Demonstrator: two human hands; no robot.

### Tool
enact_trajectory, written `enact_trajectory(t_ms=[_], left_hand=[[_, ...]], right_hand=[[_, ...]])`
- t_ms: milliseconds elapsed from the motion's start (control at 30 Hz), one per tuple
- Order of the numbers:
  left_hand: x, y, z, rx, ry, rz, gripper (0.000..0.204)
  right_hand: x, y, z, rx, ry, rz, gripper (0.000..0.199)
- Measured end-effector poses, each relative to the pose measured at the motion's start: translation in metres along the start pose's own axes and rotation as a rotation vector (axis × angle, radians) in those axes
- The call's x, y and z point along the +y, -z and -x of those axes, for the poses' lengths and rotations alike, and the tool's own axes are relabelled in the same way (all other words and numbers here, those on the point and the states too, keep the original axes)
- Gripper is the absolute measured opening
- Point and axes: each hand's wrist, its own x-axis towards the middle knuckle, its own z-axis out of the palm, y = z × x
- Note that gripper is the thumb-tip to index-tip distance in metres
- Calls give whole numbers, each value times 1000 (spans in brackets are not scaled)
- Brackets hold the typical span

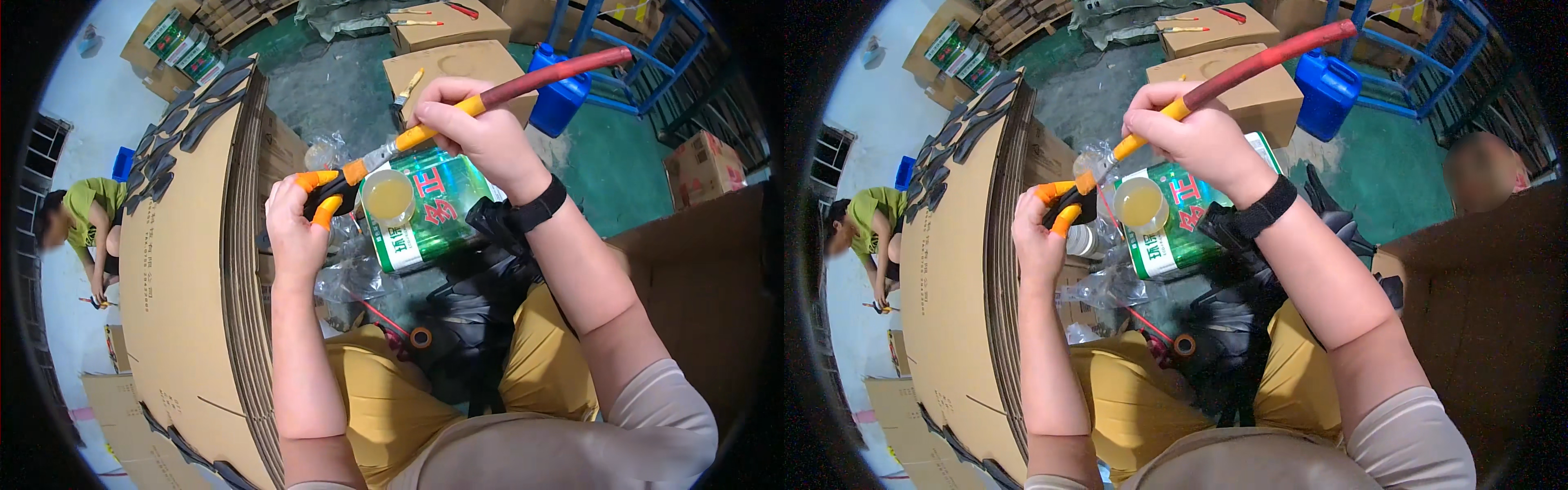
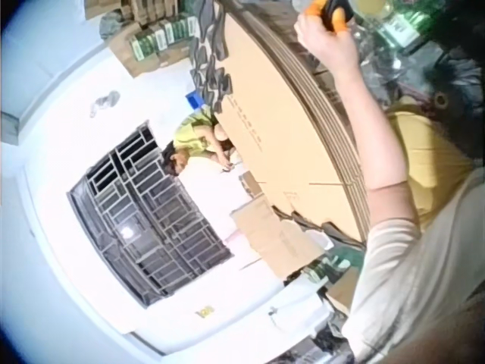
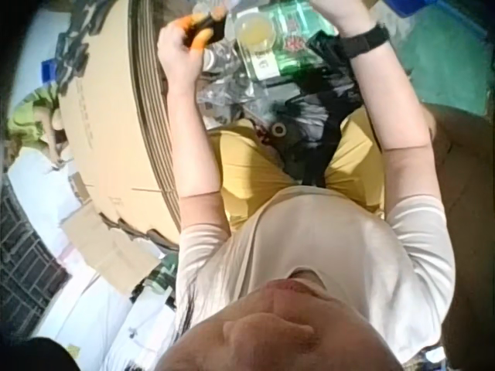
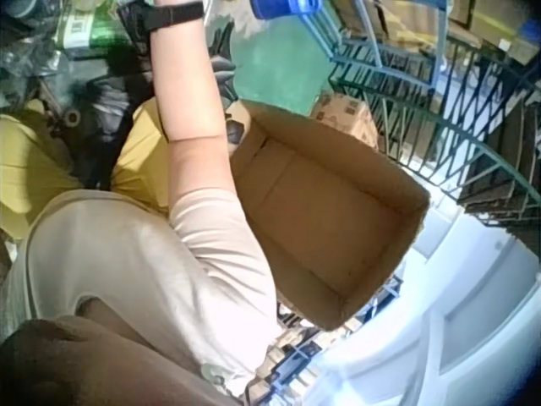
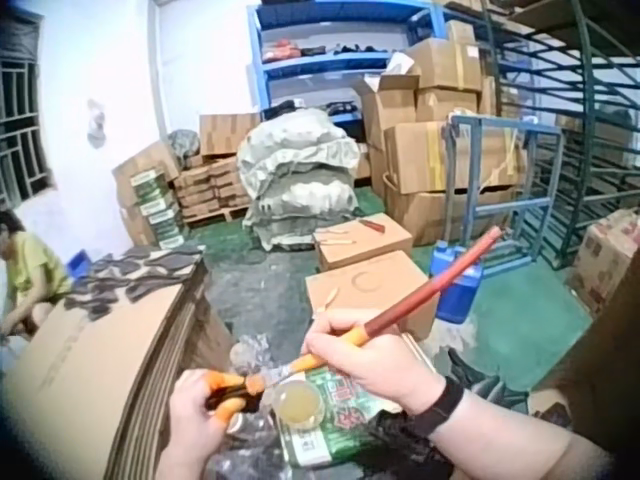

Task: Applying adhesive or liquid coating to plastic motorcycle or vehicle parts using a brush.

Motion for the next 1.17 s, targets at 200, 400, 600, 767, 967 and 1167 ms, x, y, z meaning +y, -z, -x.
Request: enact_trajectory(t_ms=[200,400,600,767,967,1167], left_hand=[[-9,4,5,0,172,291,28],[-14,8,10,-81,482,519,31],[-25,9,12,-67,551,613,30],[-19,5,8,-126,636,757,29],[-19,-7,5,-145,626,892,31],[-6,-15,0,-147,604,936,33]], right_hand=[[19,13,-3,97,-57,-15,18],[79,8,-12,90,-155,369,22],[105,-6,-6,-36,-94,583,23],[53,12,-16,164,-176,214,23],[15,11,-8,158,-113,-142,19],[12,7,-4,121,7,-154,21]])
